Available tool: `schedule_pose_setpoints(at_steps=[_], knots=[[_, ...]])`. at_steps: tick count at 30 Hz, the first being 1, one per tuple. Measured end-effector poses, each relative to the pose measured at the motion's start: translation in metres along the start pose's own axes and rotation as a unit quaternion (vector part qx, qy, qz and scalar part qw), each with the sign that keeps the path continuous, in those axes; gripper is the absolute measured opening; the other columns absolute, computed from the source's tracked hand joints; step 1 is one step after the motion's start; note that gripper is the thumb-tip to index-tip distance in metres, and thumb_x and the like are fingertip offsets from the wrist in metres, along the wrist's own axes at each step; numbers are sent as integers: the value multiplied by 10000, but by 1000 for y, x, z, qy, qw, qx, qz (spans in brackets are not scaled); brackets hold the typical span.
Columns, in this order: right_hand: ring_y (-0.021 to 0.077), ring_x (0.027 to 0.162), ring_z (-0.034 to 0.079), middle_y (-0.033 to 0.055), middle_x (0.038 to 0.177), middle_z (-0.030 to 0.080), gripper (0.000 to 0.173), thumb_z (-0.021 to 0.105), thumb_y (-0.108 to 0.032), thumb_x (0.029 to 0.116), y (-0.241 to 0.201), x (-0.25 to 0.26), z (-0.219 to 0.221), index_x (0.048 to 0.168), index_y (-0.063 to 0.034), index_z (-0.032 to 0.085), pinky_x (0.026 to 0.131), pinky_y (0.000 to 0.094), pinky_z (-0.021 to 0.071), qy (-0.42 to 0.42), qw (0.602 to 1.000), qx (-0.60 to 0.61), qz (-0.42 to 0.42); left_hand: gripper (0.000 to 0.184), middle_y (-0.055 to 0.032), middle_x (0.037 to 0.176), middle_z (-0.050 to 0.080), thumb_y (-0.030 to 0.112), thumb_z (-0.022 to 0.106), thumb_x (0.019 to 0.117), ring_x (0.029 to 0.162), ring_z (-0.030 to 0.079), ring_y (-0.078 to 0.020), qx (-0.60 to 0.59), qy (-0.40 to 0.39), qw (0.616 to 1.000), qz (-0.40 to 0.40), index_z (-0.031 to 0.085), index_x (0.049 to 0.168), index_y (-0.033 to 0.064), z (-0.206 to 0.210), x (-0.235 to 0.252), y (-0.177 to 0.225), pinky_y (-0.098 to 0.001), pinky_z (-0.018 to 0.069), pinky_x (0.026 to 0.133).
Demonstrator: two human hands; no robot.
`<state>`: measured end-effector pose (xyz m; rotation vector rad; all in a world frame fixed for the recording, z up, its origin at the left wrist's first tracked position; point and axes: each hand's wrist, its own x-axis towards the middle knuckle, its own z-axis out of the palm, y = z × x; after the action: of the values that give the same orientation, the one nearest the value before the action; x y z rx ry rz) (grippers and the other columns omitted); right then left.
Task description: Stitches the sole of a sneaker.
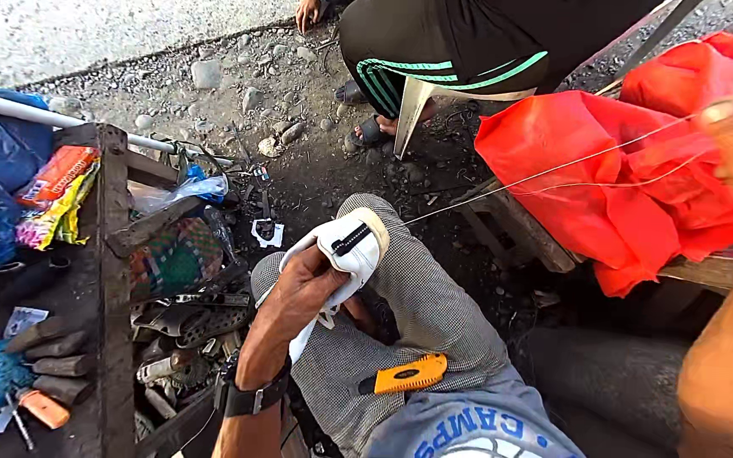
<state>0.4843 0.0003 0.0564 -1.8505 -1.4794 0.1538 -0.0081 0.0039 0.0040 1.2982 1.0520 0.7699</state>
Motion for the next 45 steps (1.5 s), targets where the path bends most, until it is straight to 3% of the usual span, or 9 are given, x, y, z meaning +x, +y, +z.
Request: schedule_pose_setpoints(at_steps=[2, 4, 9, 12, 16, 28, 33, 36, 45], knots=[[324, 910, 658, 289, 1236, 630, 460, 551, -333, 1046, -30, -9, 20, 1294, 49, 609, 787, 504, 552, -68, 996, -37, -51, 211, 59, 960, 746, 5, 621, 923, 867, 697, -31, -38, 31, 999, -11, 726, 1067, 117, 3, 0, 1, -230, 596, 805], [179, 706, 614, 198, 1118, 679, 345, 602, -235, 1003, -67, -28, 55, 1220, 23, 670, 597, 368, 539, -104, 988, 64, -90, 219, 61, 914, 745, -9, 602, 920, 796, 684, -18, -72, 73, 995, -16, 736, 1025, 128, 10, 1, 0, -212, 589, 730], [146, 1186, 661, 106, 1285, 694, 335, 691, -209, 957, -122, -82, 161, 1227, -12, 707, 964, 346, 581, -277, 891, 340, -114, 223, 48, 903, 756, -25, 617, 895, 813, 699, -31, -84, 111, 990, 1, 753, 973, 134, 19, 2, -6, -228, 599, 745], [33, 1012, 665, 13, 1124, 730, 325, 686, -294, 983, -136, -92, 186, 1217, -68, 698, 900, 244, 554, -357, 854, 370, -72, 242, 68, 874, 755, -59, 636, 855, 800, 703, -20, -65, 124, 990, 0, 737, 941, 143, 19, 4, -6, -222, 603, 746], [-68, 630, 495, -85, 721, 601, 174, 661, -212, 988, -139, -92, 186, 992, -55, 733, 594, 116, 420, -341, 842, 416, -46, 232, 83, 839, 753, -37, 654, 852, 771, 699, -4, -77, 144, 987, -2, 748, 893, 171, 22, 5, -10, -207, 597, 724], [-35, 644, 553, -47, 748, 650, 104, 669, -124, 960, -144, -96, 194, 926, -46, 729, 593, 130, 460, -319, 856, 401, -71, 196, 158, 768, 689, -7, 655, 823, 743, 665, 64, 65, 240, 968, -33, 649, 909, 168, 36, 10, -10, -169, 578, 710], [131, 898, 676, 38, 1070, 676, 316, 624, -196, 987, -114, -60, 157, 1292, -120, 591, 794, 381, 591, -422, 881, 211, -35, 256, 2, 1070, 739, 165, 634, 948, 982, 694, -100, 13, -4, 999, -46, 687, 1184, 83, -8, -17, 9, -307, 584, 893], [111, 925, 703, 25, 1173, 697, 486, 573, -208, 1023, -96, -61, 145, 1501, -150, 507, 798, 330, 616, -406, 887, 217, -19, 445, -54, 1157, 722, 297, 742, 927, 1053, 694, -166, -5, -25, 1000, 2, 633, 1276, 41, 2, -21, 14, -350, 579, 952], [41, 872, 656, 17, 940, 718, 239, 628, -228, 1032, -132, -110, 184, 1113, -62, 780, 772, 206, 554, -252, 875, 381, -158, 257, -45, 1033, 768, 106, 774, 872, 952, 735, -132, -120, 52, 990, 56, 723, 1123, 87, 13, 3, 2, -321, 610, 890]])
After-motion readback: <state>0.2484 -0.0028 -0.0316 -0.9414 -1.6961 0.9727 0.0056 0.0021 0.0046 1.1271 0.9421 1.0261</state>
